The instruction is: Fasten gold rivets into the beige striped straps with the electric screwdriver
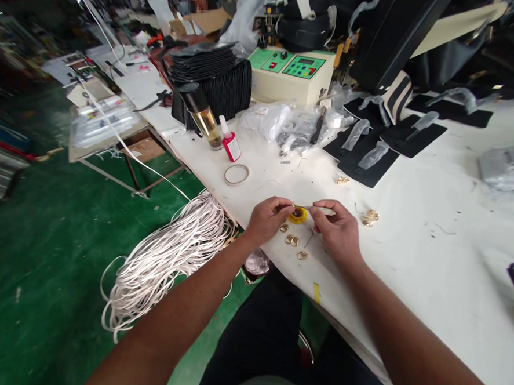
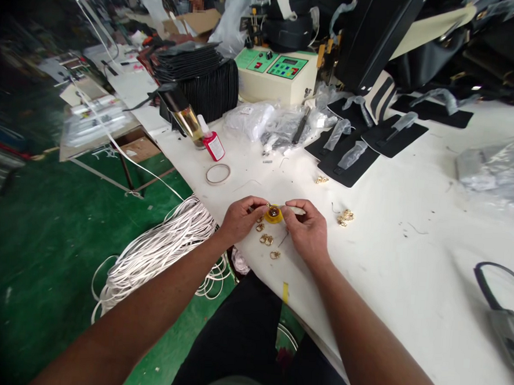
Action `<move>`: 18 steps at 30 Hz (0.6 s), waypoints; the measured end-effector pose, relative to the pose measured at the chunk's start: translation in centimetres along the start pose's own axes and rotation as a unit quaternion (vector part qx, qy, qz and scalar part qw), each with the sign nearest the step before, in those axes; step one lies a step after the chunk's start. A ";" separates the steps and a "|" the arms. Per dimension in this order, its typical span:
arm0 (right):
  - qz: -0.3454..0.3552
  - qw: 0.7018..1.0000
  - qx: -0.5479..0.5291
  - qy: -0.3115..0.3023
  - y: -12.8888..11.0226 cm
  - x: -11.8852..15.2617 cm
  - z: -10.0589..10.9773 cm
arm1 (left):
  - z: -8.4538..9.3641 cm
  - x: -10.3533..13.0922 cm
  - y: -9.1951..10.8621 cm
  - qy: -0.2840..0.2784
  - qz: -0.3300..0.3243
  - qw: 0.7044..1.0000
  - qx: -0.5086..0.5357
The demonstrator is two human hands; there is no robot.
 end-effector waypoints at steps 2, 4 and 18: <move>0.006 1.000 0.006 0.002 0.0 0.0 0.0 | 0.0 0.0 0.0 0.000 -0.002 1.000 -0.003; 0.009 1.000 0.014 0.006 0.0 0.0 0.0 | 0.0 0.0 0.1 0.001 -0.005 1.000 -0.007; 0.023 0.998 0.051 0.039 -0.8 0.1 0.5 | -0.4 0.9 1.8 0.011 -0.163 0.977 -0.136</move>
Point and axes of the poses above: each hand's wrist, its own x-axis away from the middle knuckle, its own z-axis out of the back of the hand, y = z × x, the point moved 4 cm from there along -x, towards the middle knuckle, and after that the axes turned 14 degrees about -z, right-handed, at the moved point
